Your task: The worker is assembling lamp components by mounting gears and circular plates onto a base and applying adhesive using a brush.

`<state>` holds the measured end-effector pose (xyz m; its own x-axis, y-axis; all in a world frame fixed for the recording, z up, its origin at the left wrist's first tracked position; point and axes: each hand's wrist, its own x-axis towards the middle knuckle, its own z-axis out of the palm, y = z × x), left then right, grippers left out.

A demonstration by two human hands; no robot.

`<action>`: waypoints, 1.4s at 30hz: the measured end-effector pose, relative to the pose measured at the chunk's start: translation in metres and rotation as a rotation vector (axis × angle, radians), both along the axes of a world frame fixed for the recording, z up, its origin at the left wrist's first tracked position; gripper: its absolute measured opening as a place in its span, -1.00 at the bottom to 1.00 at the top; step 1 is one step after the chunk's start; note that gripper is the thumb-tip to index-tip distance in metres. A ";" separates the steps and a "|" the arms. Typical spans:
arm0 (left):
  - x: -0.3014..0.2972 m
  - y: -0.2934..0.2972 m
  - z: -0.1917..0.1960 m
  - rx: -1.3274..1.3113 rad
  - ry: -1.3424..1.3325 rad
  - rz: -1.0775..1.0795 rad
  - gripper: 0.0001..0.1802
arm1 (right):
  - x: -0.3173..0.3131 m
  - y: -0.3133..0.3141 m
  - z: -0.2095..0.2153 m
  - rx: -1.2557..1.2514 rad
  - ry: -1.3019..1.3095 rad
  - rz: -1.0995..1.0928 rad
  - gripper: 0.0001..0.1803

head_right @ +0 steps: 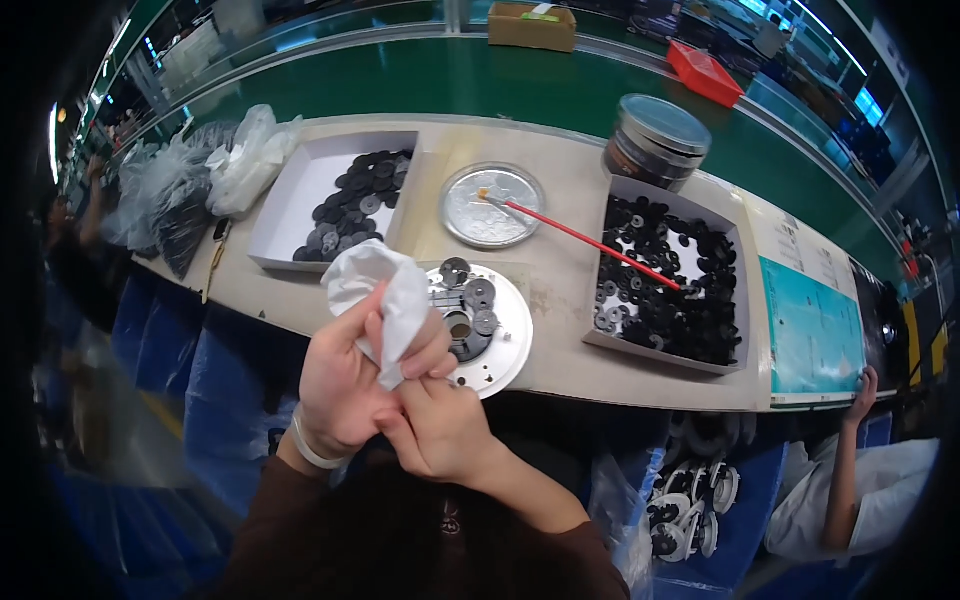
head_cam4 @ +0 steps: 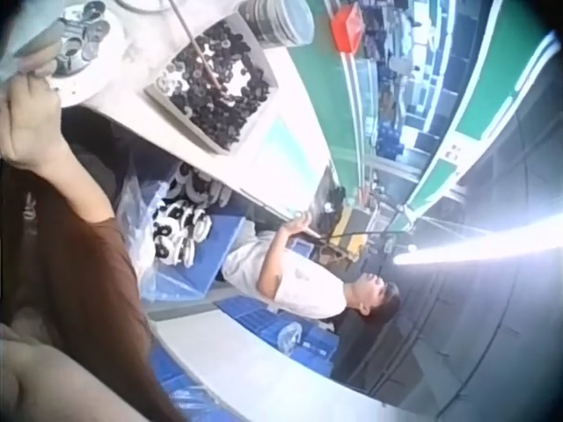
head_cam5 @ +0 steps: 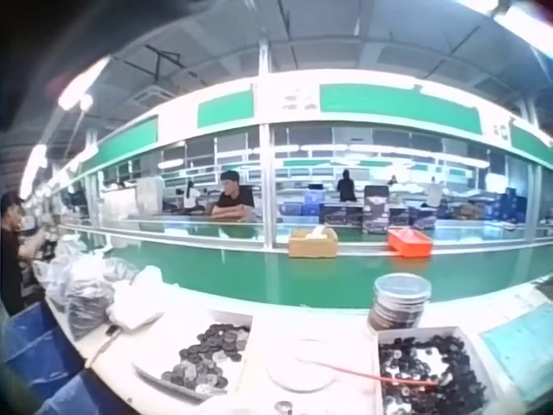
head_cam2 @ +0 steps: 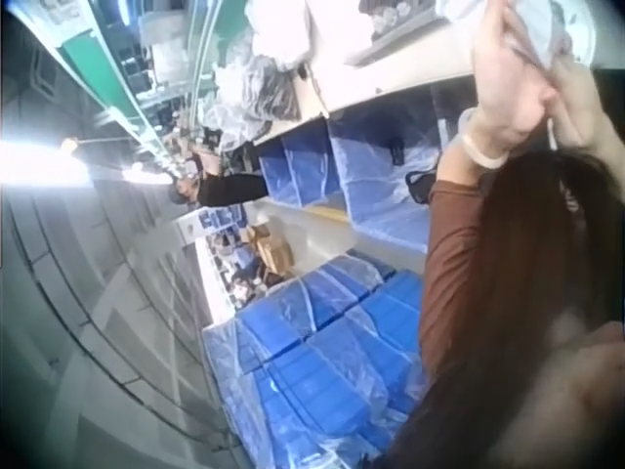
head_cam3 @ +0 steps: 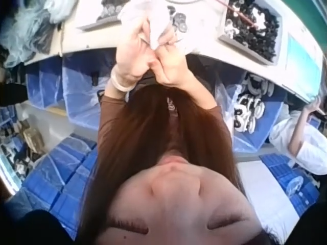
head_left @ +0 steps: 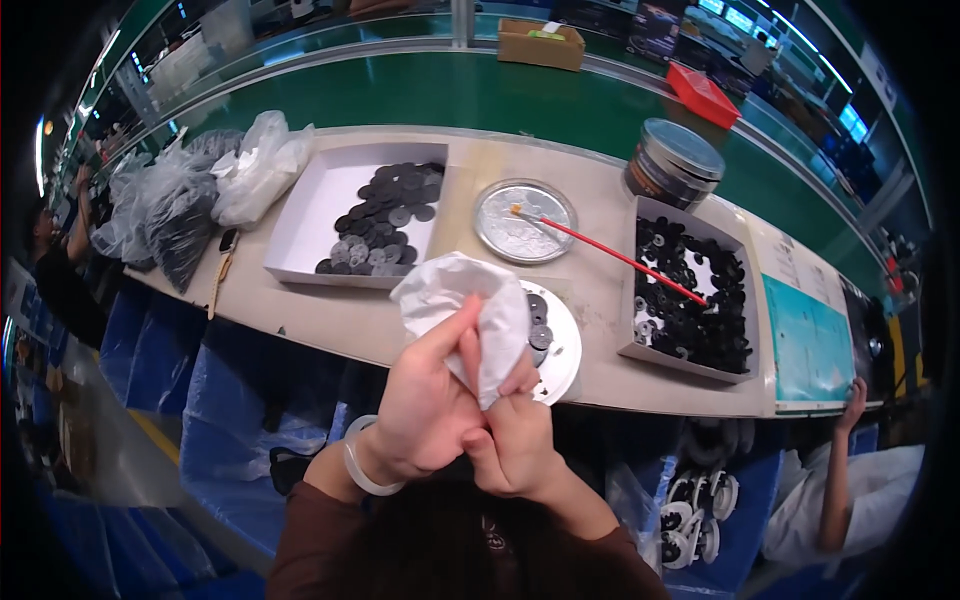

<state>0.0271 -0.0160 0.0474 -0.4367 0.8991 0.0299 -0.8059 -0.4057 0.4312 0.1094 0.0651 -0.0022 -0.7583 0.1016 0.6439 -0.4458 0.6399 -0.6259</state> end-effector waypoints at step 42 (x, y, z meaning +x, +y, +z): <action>0.017 0.040 0.020 0.106 0.799 0.328 -0.42 | -0.005 0.014 0.065 -0.313 0.222 0.253 -0.79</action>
